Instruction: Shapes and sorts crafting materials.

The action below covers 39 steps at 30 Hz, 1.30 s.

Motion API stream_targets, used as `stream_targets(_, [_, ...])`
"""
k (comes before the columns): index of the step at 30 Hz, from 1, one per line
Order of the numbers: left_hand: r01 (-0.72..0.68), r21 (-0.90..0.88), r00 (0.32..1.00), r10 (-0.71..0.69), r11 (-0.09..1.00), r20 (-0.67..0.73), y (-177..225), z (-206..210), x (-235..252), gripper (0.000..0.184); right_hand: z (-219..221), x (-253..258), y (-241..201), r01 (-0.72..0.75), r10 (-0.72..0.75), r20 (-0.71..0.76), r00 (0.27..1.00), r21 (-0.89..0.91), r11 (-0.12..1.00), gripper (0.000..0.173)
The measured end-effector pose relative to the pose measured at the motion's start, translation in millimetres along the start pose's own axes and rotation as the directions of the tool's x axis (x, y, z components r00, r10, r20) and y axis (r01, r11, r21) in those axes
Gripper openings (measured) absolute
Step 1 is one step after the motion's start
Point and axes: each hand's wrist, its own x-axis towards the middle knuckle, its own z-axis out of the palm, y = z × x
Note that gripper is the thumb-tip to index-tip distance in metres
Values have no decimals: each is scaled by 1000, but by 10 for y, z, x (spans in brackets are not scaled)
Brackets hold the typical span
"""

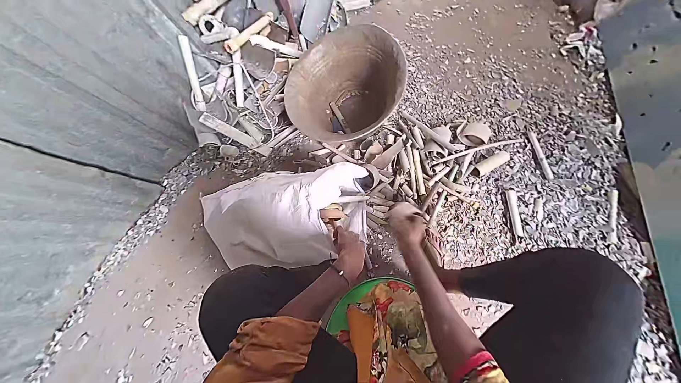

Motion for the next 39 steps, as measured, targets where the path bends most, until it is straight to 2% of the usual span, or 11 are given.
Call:
stream_targets(3, [-15,-10,999,15,1000,36,15,40,-76,34,478,-305,-311,196,-210,433,877,79,977,37])
stream_targets(8, [-83,-86,996,86,993,29,-146,-16,-5,30,411,8,-516,448,-310,440,843,-252,858,39])
stream_targets(14, [-43,-92,999,43,995,-3,-266,256,211,30,204,609,672,-54,262,463,847,-416,908,41])
stream_targets(19, [-213,-147,977,211,966,-27,-539,466,274,31,744,345,1105,-414,500,614,611,-290,863,74])
stream_targets(24, [-275,-241,940,208,931,-271,-927,431,91,42,1252,27,722,-187,225,484,846,-126,974,44])
stream_targets(26, [-274,-298,837,75,914,-541,-1303,405,-198,43,1376,-183,252,-29,23,495,868,5,1000,38])
stream_targets(28, [-251,-277,543,-102,928,-834,-1779,533,-615,35,1443,-489,-303,97,-188,543,818,192,977,31])
stream_targets(31, [-82,-336,89,-329,938,-940,-2336,874,-1307,31,1465,-1119,-1062,175,-418,699,580,394,902,29])
stream_targets(33, [16,-514,-120,-508,858,-853,-2469,1018,-1768,32,1435,-1659,-1491,332,-541,756,368,436,836,30])
stream_targets(37, [91,-805,-170,-787,587,-593,-2791,1503,-2383,46,1349,-2549,-2022,594,-600,798,-63,513,620,33])
stream_targets(39, [9,-808,-136,-799,590,-585,-2936,1747,-2494,42,1398,-2746,-1962,551,-539,836,-107,501,668,35])
